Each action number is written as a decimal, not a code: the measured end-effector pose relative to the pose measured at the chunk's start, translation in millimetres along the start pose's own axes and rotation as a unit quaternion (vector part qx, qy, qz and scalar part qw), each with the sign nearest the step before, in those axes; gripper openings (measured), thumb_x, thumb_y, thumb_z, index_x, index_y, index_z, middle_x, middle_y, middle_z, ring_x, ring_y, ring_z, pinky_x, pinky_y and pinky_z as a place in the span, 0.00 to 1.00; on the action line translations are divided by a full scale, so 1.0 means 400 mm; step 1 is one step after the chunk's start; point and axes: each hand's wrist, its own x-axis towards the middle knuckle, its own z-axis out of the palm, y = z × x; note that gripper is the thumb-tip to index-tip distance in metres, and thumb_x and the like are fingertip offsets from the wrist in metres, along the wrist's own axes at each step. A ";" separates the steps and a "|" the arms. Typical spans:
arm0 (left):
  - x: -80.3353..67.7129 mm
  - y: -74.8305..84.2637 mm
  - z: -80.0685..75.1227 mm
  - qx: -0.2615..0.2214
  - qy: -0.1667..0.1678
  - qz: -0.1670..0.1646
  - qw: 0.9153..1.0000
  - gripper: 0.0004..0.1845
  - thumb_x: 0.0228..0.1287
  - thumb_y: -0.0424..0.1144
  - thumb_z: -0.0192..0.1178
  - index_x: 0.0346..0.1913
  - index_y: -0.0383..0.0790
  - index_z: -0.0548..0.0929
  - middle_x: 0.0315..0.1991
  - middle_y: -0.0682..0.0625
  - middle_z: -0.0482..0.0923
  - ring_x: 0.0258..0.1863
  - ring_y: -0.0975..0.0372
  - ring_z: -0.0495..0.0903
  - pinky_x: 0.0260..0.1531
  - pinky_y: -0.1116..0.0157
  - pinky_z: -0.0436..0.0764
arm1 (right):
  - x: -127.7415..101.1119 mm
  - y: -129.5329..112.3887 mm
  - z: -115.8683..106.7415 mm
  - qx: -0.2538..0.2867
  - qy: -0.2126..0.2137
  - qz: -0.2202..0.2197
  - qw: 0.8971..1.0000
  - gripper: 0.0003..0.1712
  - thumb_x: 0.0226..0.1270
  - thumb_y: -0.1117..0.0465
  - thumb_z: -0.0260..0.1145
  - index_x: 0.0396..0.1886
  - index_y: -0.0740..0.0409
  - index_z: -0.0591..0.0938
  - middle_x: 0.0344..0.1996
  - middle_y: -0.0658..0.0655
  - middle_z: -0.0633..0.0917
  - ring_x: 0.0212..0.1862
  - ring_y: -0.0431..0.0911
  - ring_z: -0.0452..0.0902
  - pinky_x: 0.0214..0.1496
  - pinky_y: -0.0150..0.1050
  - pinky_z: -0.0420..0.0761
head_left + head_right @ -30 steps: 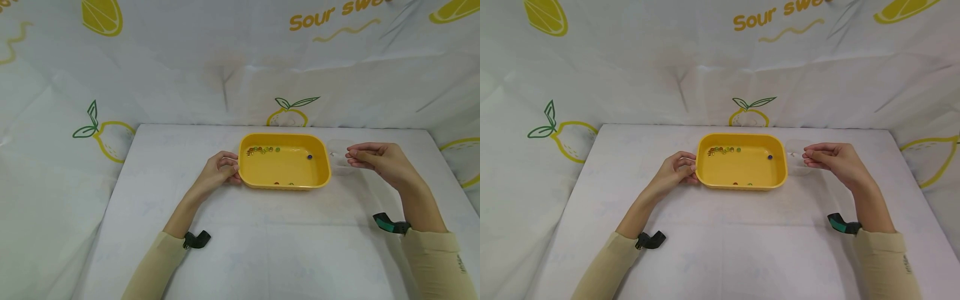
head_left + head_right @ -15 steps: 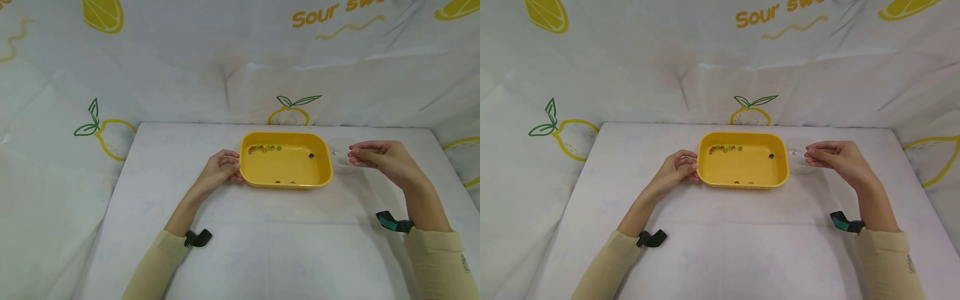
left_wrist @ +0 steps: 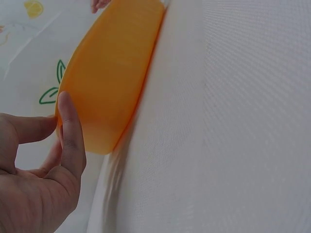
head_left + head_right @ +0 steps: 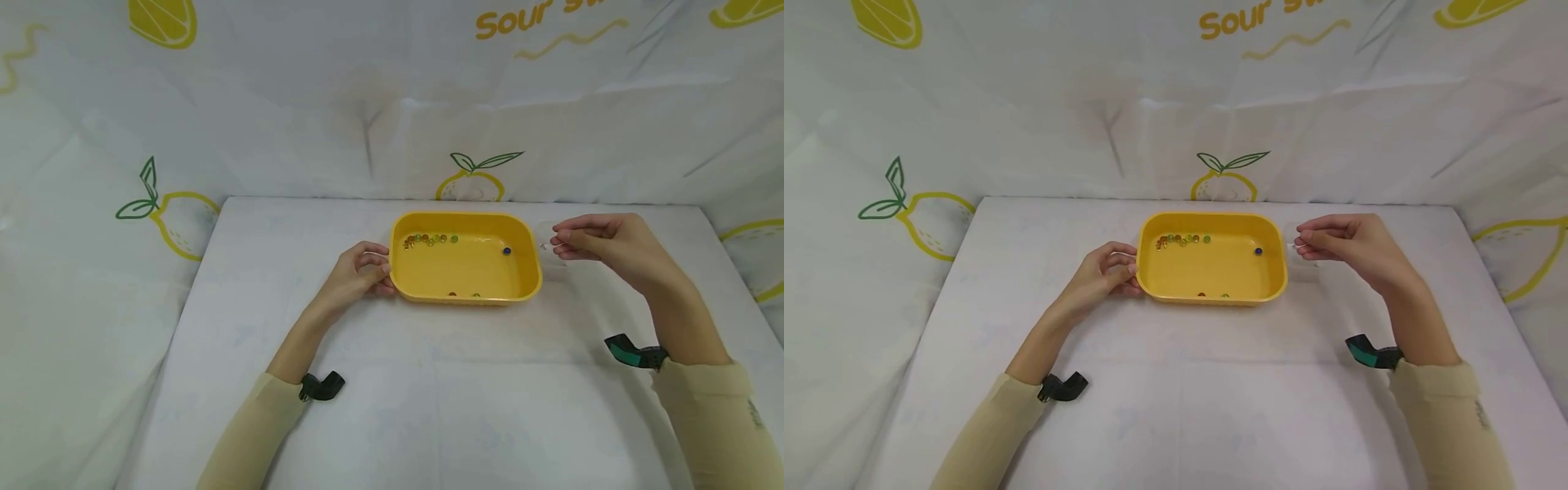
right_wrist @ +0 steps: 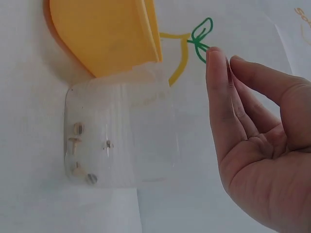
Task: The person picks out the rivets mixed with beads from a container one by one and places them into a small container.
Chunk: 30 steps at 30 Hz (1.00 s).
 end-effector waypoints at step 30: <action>0.001 -0.001 -0.002 0.002 -0.001 -0.007 1.000 0.20 0.80 0.30 0.62 0.68 0.33 0.73 0.47 0.44 0.82 0.35 0.59 0.89 0.42 0.63 0.96 | 0.108 -0.165 0.178 -0.019 -0.109 -0.042 0.993 0.22 0.80 0.56 0.70 0.64 0.67 0.84 0.47 0.55 0.95 0.46 0.41 0.94 0.54 0.40 0.95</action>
